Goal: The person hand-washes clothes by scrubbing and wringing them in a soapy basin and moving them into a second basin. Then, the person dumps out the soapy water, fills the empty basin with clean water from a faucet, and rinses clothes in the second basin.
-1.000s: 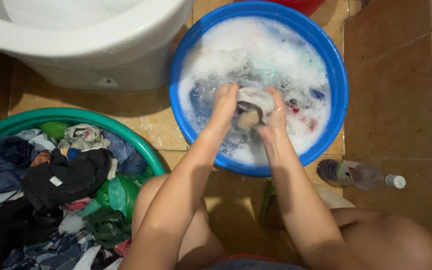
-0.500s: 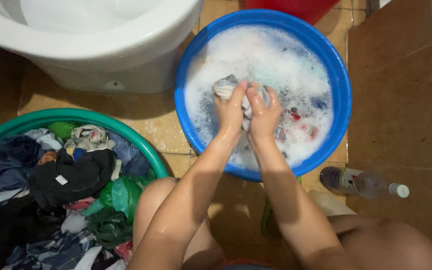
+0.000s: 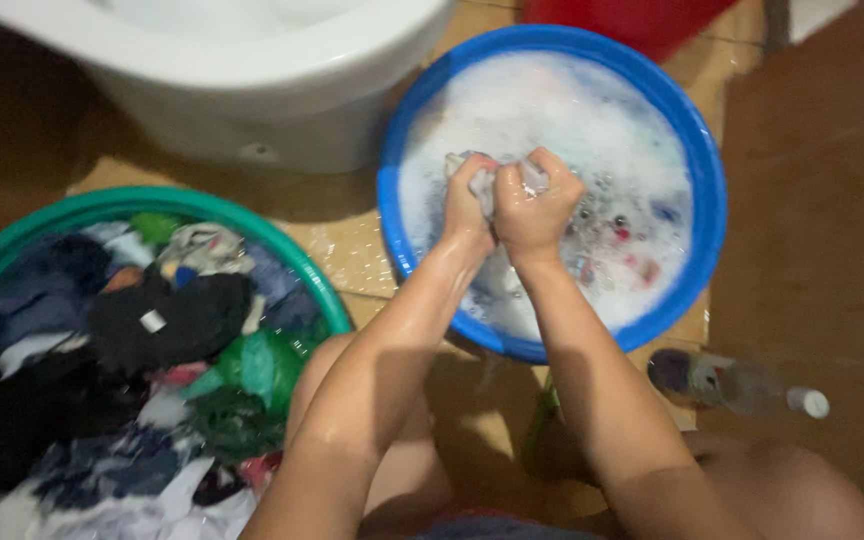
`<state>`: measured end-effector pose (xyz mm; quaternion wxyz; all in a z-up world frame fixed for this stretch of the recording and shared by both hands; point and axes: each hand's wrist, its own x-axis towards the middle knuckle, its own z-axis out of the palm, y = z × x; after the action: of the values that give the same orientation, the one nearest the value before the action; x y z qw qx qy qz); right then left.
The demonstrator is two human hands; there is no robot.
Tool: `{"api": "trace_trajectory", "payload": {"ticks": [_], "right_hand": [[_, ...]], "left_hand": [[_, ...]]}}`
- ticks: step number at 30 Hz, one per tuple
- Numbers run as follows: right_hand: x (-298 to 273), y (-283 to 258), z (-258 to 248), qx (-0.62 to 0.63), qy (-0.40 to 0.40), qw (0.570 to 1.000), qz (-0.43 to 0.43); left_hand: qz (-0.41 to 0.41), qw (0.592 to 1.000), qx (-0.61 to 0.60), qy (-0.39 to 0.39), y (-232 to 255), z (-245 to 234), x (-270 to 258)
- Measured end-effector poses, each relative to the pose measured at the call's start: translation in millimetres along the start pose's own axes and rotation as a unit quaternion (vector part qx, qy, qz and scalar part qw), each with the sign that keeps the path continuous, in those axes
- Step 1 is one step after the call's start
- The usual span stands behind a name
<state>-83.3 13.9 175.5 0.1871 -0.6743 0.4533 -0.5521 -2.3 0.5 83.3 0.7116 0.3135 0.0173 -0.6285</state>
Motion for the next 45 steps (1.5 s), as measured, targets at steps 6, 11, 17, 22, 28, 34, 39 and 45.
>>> {"api": "trace_trajectory", "payload": {"ticks": [6, 11, 17, 22, 28, 34, 39, 45], "right_hand": [[-66, -59, 125, 0.193, -0.166, 0.966, 0.051], [-150, -125, 208, 0.345, -0.422, 0.809, 0.219], [-151, -17, 218, 0.127, -0.455, 0.88, 0.052], [-95, 137, 71, -0.322, -0.261, 0.91, -0.007], [-150, 214, 1, -0.221, -0.436, 0.828, 0.275], [-54, 141, -29, 0.205, -0.249, 0.866, 0.381], [-16, 69, -48, 0.429, -0.193, 0.791, 0.391], [-104, 180, 33, -0.161, -0.366, 0.871, 0.286]], "left_hand": [[0.245, 0.949, 0.125, 0.152, 154, -95, -74], [0.389, 0.83, 0.216, 0.336, 280, -183, -188], [0.329, 0.495, 0.38, 0.709, 276, -231, -225], [0.501, 0.438, 0.598, 0.446, 213, -162, -193], [0.298, 0.526, 0.725, 0.328, 180, -111, -117], [0.373, 0.547, 0.6, 0.449, 175, -240, -161], [0.331, 0.582, 0.521, 0.529, 157, -282, -171], [0.337, 0.706, 0.529, 0.329, 168, -254, -112]]}}
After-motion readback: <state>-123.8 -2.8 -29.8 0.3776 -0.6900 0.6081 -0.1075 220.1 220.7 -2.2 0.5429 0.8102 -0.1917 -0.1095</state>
